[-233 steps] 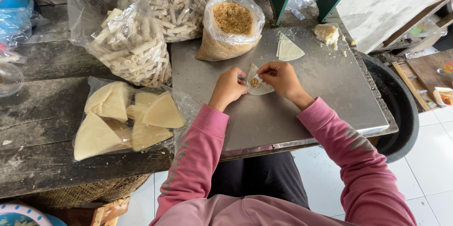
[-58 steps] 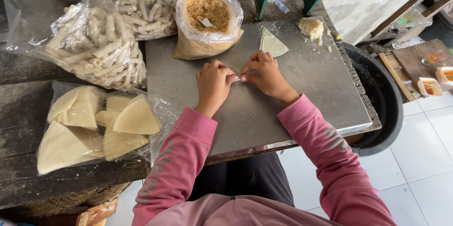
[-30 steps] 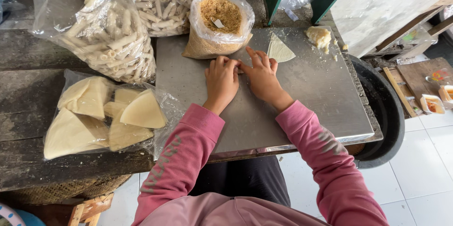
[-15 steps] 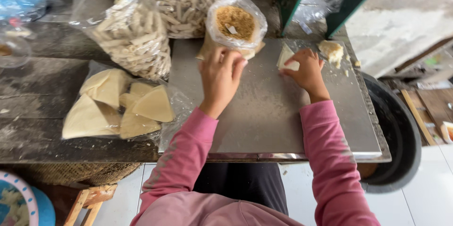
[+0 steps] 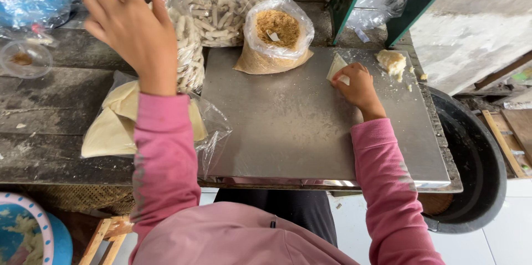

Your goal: The person folds triangular dough wrappers, scoops a crumbly filling into each, and seals them by hand. Completed units are stacked on the metal work surface.

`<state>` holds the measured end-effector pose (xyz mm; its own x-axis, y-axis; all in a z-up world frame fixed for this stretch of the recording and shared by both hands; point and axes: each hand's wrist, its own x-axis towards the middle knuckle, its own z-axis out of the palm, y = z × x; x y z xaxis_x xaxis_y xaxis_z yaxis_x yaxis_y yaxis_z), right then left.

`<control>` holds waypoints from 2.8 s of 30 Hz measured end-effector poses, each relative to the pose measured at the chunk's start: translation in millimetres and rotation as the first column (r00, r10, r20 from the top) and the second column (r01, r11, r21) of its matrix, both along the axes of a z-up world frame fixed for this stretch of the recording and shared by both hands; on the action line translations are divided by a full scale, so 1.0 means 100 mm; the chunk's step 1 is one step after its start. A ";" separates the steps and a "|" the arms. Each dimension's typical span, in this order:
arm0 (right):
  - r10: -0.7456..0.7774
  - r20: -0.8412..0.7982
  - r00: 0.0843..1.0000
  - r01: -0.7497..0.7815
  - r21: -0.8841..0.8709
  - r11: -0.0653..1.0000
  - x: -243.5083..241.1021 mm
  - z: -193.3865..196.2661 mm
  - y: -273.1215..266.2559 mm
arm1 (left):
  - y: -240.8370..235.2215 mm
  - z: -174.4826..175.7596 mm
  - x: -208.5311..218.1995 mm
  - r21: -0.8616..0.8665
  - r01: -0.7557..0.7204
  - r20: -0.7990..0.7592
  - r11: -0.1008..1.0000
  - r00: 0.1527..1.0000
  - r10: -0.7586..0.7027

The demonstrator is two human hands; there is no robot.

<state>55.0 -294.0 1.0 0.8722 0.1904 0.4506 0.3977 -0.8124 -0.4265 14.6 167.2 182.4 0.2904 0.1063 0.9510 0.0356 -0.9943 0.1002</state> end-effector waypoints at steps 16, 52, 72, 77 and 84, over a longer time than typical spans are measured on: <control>-0.300 0.097 0.949 0.099 0.811 0.576 0.32 -0.09 -0.41 | -3.08 -1.92 0.74 -0.528 0.396 -0.600 0.751 0.452 -0.660; 0.339 -0.591 0.732 -0.222 0.264 0.939 -0.47 0.57 0.32 | -1.40 -1.62 -0.16 -0.921 0.232 -0.310 0.314 0.053 -0.949; 0.168 0.232 0.958 -0.207 0.153 0.966 -0.03 1.17 1.06 | -1.37 -1.63 -0.23 -0.855 0.383 -0.353 0.349 0.063 -0.933; 0.299 -0.104 0.948 -0.311 -0.129 0.942 0.56 1.50 1.57 | -1.36 -1.69 -0.22 -0.873 0.367 -0.324 0.320 0.054 -0.945; 0.322 -0.264 0.909 -0.392 -0.286 0.874 0.98 1.42 1.71 | -1.37 -1.80 -0.17 -0.790 0.485 -0.359 0.375 0.130 -0.924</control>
<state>152.5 -123.0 143.2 0.7808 0.6110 0.1303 0.6212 -0.7373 -0.2653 -2.0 29.8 2.1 0.9117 -0.2965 0.2843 -0.3908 -0.4126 0.8229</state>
